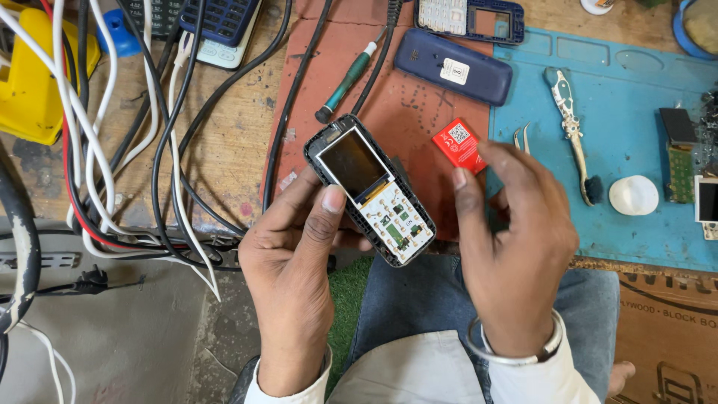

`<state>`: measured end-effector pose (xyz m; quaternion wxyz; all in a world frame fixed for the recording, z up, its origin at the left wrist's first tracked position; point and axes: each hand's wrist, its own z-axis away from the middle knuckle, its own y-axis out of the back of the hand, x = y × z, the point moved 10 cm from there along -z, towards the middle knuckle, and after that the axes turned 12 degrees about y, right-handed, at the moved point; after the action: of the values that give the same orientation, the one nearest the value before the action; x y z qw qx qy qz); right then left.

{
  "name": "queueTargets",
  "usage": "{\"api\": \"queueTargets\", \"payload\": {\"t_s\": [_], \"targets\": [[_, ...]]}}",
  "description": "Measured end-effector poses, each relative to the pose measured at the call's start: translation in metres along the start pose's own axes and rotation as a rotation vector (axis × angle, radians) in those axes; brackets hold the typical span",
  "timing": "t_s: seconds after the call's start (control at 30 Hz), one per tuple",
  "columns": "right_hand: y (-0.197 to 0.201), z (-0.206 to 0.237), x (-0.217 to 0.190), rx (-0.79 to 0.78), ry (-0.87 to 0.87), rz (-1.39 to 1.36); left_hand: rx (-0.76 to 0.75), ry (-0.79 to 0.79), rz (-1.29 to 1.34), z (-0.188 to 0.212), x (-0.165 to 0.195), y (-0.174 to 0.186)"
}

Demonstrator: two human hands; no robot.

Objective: The person assembles a mobile phone by connecting a battery to the motherboard, placing the motherboard into the phone casing, and attaching the keypad. They use tweezers to connect a ribbon cable to the battery.

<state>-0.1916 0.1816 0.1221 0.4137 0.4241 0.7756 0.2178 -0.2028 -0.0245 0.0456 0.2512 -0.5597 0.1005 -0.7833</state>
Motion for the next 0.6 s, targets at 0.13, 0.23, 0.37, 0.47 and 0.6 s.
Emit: {"api": "queueTargets", "payload": {"t_s": [0.13,0.23,0.37,0.47,0.6], "targets": [[-0.006,0.017,-0.012,-0.078,0.014,-0.305,-0.015,-0.003,0.007,-0.001,0.001,-0.005],[-0.011,0.025,-0.015,-0.129,-0.022,-0.385,-0.035,0.001,0.023,0.000,-0.001,-0.006],[-0.025,0.033,0.006,-0.114,-0.319,-0.685,-0.068,-0.014,-0.046,-0.001,0.001,-0.005],[-0.032,0.037,0.012,-0.129,-0.451,-0.849,-0.092,-0.084,-0.068,0.003,0.008,-0.009],[-0.028,0.040,0.012,-0.109,-0.469,-0.785,0.041,-0.129,-0.377,0.014,0.017,-0.010]]}}
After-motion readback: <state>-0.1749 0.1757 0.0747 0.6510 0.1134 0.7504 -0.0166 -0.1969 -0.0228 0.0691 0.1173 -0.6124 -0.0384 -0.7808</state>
